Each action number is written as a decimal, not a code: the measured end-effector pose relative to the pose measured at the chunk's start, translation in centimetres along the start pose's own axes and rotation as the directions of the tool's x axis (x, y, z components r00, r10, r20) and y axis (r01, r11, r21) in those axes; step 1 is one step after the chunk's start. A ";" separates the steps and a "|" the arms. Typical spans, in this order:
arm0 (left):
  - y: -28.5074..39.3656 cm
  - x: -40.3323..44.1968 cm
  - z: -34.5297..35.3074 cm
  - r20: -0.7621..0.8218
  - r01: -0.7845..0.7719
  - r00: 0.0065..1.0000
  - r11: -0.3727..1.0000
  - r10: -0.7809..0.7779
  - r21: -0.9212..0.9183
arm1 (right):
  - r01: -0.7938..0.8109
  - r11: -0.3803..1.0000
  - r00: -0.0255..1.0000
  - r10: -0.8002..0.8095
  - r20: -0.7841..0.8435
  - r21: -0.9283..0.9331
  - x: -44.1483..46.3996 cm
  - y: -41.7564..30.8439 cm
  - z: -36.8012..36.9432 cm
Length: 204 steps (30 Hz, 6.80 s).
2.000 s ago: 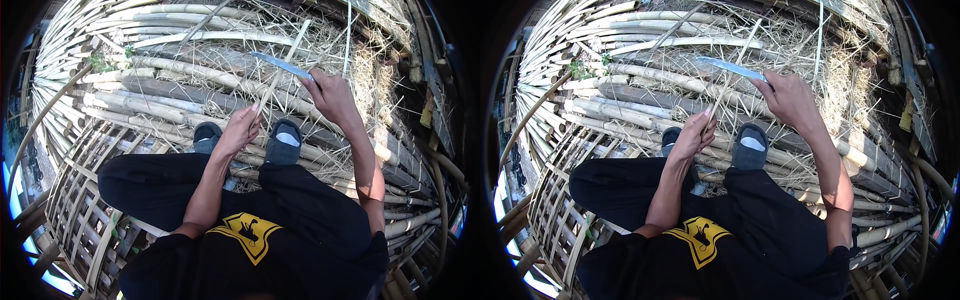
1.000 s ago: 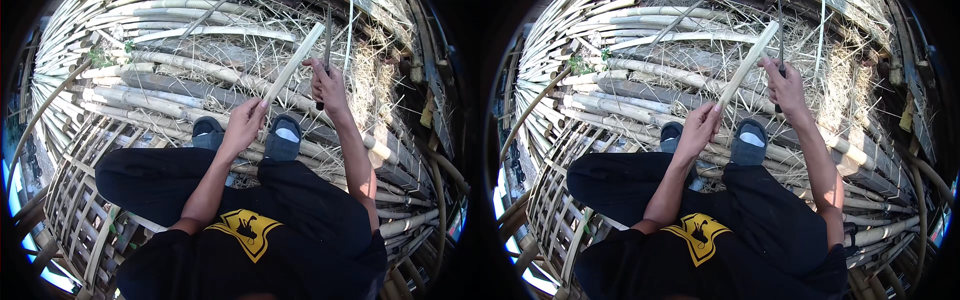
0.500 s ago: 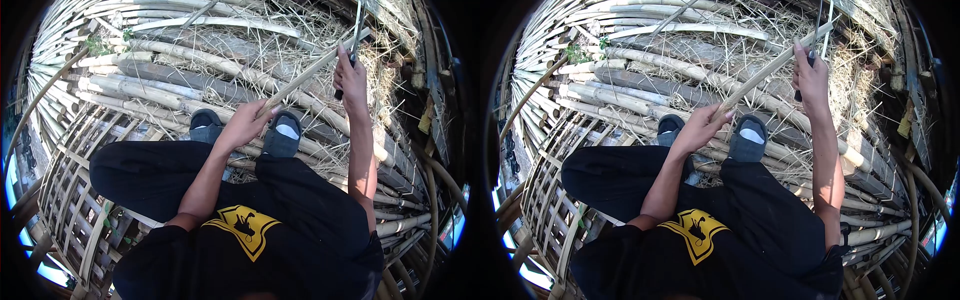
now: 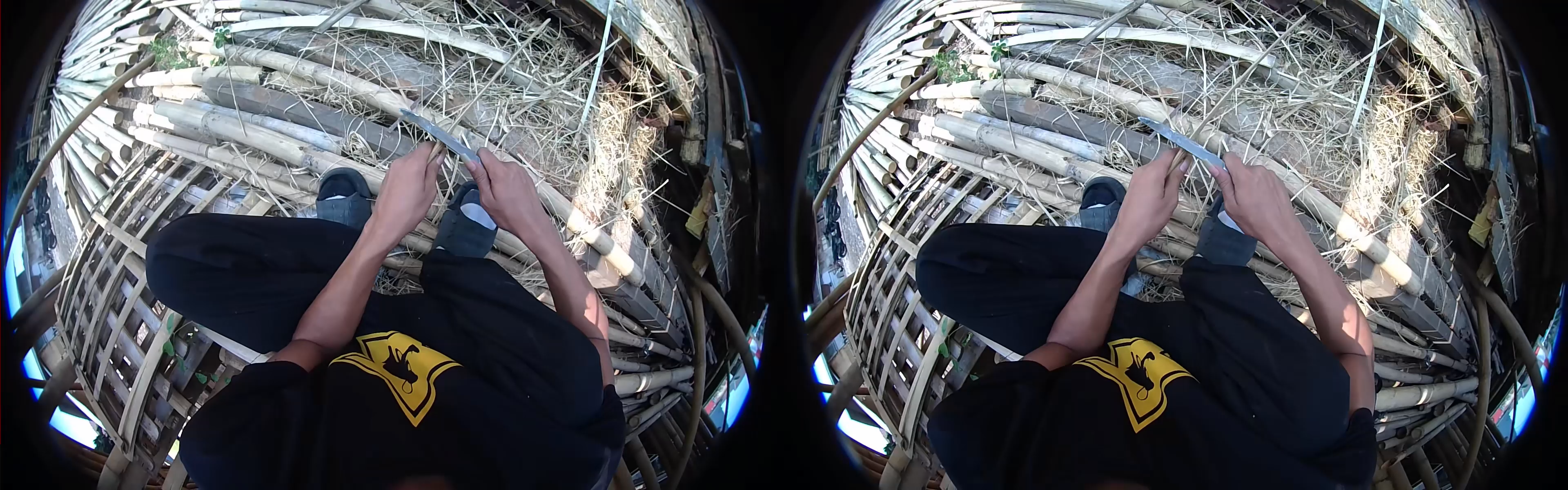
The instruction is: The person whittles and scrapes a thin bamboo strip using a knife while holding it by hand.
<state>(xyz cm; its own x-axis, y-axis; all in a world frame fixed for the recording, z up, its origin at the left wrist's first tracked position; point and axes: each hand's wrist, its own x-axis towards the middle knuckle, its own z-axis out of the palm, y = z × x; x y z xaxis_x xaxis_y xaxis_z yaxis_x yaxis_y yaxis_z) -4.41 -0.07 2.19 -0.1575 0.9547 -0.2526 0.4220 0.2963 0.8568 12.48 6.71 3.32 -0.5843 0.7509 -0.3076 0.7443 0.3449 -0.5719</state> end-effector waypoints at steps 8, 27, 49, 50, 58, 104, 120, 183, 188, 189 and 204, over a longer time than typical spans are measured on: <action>-0.3 -0.7 0.8 -0.151 -0.089 0.982 0.987 0.110 0.136 | 0.048 0.998 0.999 -0.049 -0.020 -0.041 0.2 1.0 0.5; 1.3 -0.7 0.9 -0.008 0.063 0.998 0.995 -0.063 -0.072 | -0.188 0.924 0.700 0.364 -0.615 0.333 -0.3 11.7 -11.4; 0.1 -1.3 0.8 -0.085 0.023 0.996 0.978 -0.006 0.206 | -0.388 0.913 0.888 0.335 -0.316 -0.123 4.0 11.8 -4.4; -0.1 -2.2 0.6 -0.097 0.044 0.995 0.981 -0.026 0.189 | -0.538 0.836 0.786 0.450 -0.425 -0.110 3.6 15.9 -7.9; 0.5 -1.1 0.9 -0.080 0.003 0.997 0.999 0.001 0.052 | -0.287 0.929 0.734 0.370 -0.570 0.235 -0.1 12.5 -13.7; -0.3 -0.7 3.5 0.339 0.280 0.936 0.787 -0.095 -0.551 | -0.132 0.365 0.948 0.317 0.011 0.922 2.3 1.2 -2.1; 0.0 -0.4 2.1 -0.070 0.071 0.994 0.988 -0.081 -0.138 | -0.118 0.987 0.959 0.142 -0.244 0.108 1.6 2.4 -3.2; -1.5 -0.8 2.6 0.184 0.272 0.960 0.851 -0.210 -0.450 | -0.266 0.928 0.842 0.356 -0.406 0.262 0.2 10.7 -9.8; -1.1 -0.7 1.7 0.294 0.376 0.921 0.788 -0.257 -0.488 | 0.096 0.995 0.995 -0.096 -0.040 -0.003 0.6 3.1 -2.8; -1.5 -0.8 1.8 0.298 0.379 0.919 0.791 -0.259 -0.480 | 0.092 0.996 0.995 -0.092 -0.044 0.005 0.3 2.5 -1.8; 0.1 -0.3 1.4 0.064 0.143 0.989 0.977 -0.134 -0.157 | 0.238 0.914 0.946 -0.295 -0.136 -0.330 2.9 6.2 -1.6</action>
<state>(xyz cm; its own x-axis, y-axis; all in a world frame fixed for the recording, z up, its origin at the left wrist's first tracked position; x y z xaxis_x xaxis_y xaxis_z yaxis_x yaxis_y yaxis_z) -3.05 -0.30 1.77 -0.1554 0.9062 -0.3933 0.2495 0.4212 0.8720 15.95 11.88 0.06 -0.7283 0.6850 -0.0192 0.6479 0.6793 -0.3446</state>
